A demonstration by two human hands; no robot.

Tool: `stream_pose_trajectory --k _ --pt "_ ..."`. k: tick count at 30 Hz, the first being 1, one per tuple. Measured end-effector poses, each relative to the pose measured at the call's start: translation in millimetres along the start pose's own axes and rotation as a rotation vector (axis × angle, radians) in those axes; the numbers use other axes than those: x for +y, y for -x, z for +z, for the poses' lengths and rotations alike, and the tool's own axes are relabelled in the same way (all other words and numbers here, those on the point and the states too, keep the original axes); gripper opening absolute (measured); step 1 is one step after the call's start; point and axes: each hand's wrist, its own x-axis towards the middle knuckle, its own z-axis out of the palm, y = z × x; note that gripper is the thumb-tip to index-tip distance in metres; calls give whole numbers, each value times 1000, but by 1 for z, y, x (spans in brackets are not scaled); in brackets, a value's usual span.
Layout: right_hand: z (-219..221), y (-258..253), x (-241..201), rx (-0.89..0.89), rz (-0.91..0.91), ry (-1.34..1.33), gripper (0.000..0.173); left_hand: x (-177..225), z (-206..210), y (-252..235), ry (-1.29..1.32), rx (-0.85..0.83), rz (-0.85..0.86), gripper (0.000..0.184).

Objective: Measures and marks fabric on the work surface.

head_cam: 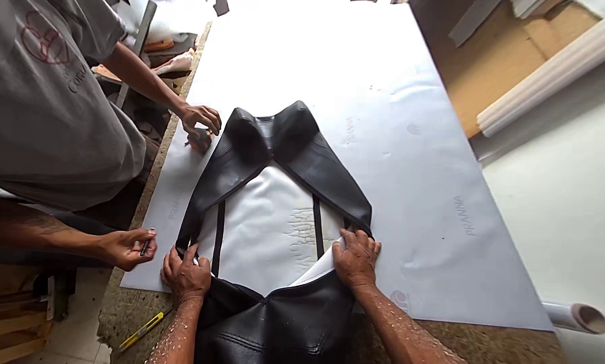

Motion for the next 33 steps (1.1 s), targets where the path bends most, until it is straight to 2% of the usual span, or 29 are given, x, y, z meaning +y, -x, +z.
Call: stream_pose_trajectory --k 5,9,16,23,33 --pt "-1 -1 -1 -31 27 10 47 4 -8 0 -65 -21 -14 42" --pt "-1 1 -1 -42 39 0 47 6 -13 -3 -104 -115 -56 40" --pt "3 2 1 -28 24 6 47 6 -9 0 -111 -38 -36 39" --pt "7 2 4 -15 17 5 47 -6 4 0 -41 82 55 38" --pt "4 2 1 -25 15 1 48 -1 0 2 -24 45 9 38"
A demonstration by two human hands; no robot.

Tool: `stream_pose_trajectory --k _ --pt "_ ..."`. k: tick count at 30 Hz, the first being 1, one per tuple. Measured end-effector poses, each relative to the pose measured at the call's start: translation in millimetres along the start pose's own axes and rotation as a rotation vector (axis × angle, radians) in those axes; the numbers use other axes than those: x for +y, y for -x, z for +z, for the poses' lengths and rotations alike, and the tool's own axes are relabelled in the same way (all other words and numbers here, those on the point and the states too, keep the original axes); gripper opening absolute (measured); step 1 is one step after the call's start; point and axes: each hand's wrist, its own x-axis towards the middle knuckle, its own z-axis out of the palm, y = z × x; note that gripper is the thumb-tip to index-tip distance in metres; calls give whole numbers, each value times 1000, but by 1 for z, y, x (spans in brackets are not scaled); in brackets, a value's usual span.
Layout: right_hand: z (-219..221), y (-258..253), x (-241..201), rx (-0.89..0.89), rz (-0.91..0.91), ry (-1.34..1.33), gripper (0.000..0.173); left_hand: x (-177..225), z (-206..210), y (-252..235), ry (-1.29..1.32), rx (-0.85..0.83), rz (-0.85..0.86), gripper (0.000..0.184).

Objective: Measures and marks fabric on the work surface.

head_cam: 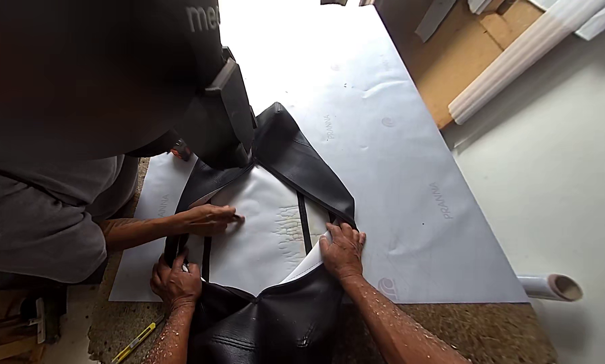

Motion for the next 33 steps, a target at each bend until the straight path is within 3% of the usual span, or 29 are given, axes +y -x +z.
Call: stream_pose_trajectory --k 33 --pt "0 -2 1 48 -21 -9 46 -7 10 1 16 -32 -12 38"
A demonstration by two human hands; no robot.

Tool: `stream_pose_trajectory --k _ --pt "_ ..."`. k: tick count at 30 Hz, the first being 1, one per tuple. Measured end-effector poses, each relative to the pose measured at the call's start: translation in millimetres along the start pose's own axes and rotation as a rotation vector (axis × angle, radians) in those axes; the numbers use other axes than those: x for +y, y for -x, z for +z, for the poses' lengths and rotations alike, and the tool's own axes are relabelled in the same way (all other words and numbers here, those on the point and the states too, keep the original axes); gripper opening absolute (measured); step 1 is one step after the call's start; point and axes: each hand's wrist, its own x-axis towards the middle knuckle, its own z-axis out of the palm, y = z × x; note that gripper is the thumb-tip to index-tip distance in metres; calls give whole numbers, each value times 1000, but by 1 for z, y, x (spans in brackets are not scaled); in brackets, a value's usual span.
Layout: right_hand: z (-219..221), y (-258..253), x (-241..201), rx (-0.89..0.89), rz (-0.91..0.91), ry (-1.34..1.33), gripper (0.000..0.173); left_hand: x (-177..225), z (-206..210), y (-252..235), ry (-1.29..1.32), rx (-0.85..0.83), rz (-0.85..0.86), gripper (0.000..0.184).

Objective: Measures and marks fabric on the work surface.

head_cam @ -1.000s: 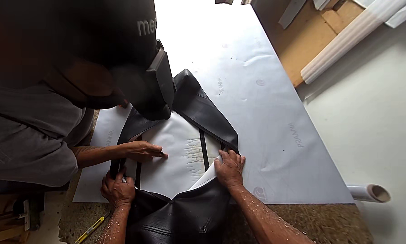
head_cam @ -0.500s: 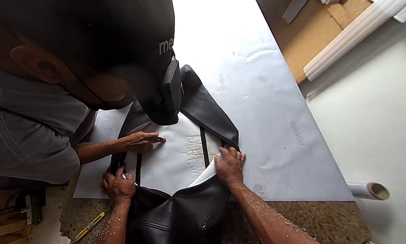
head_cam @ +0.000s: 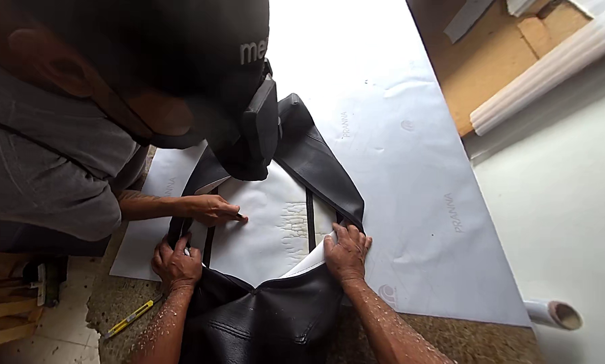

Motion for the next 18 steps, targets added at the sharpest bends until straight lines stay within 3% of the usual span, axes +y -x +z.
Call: stream_pose_trajectory --k 13,18 --pt "-20 -5 -26 48 -60 68 43 -2 -8 -5 73 -74 -32 40" --pt "-17 -2 -27 79 -90 77 43 -6 -3 -6 88 -13 -27 43"
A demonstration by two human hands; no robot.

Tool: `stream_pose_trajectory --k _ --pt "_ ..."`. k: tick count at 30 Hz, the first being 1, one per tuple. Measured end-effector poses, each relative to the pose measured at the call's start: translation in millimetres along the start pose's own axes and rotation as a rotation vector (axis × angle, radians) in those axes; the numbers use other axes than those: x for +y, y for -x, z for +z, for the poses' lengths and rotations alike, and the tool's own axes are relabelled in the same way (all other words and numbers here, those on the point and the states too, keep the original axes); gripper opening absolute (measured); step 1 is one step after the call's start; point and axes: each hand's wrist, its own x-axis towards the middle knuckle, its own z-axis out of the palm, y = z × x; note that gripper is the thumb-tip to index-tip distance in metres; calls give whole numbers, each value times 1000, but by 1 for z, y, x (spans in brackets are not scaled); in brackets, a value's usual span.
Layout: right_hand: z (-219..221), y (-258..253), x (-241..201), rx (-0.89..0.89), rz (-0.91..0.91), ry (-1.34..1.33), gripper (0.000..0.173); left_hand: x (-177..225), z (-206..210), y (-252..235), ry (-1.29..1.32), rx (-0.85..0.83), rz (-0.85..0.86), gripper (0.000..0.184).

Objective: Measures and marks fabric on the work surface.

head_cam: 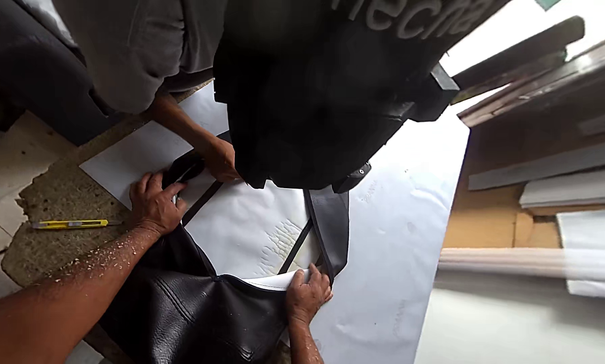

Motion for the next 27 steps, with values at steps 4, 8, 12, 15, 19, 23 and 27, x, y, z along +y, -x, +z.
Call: stream_pose_trajectory --k 4,8,12,15,19,23,27 --pt "1 1 -1 2 7 3 43 -3 1 0 27 -36 -21 45" --pt "-2 2 -6 -16 2 4 42 -3 -1 -1 39 -31 -24 43" --pt "-1 3 -5 -20 -4 25 43 -2 -2 0 47 -32 -28 43" --pt "-2 5 -6 -34 -3 42 42 -3 -3 -1 51 -49 -36 45" --pt "-3 5 -9 -41 5 46 42 -3 -5 -1 58 -68 -34 45" --pt "-5 7 -11 -49 9 49 43 -4 -4 0 62 -74 -42 44" --pt "-5 8 -12 -50 8 47 42 -4 -3 -1 73 -80 -45 44"
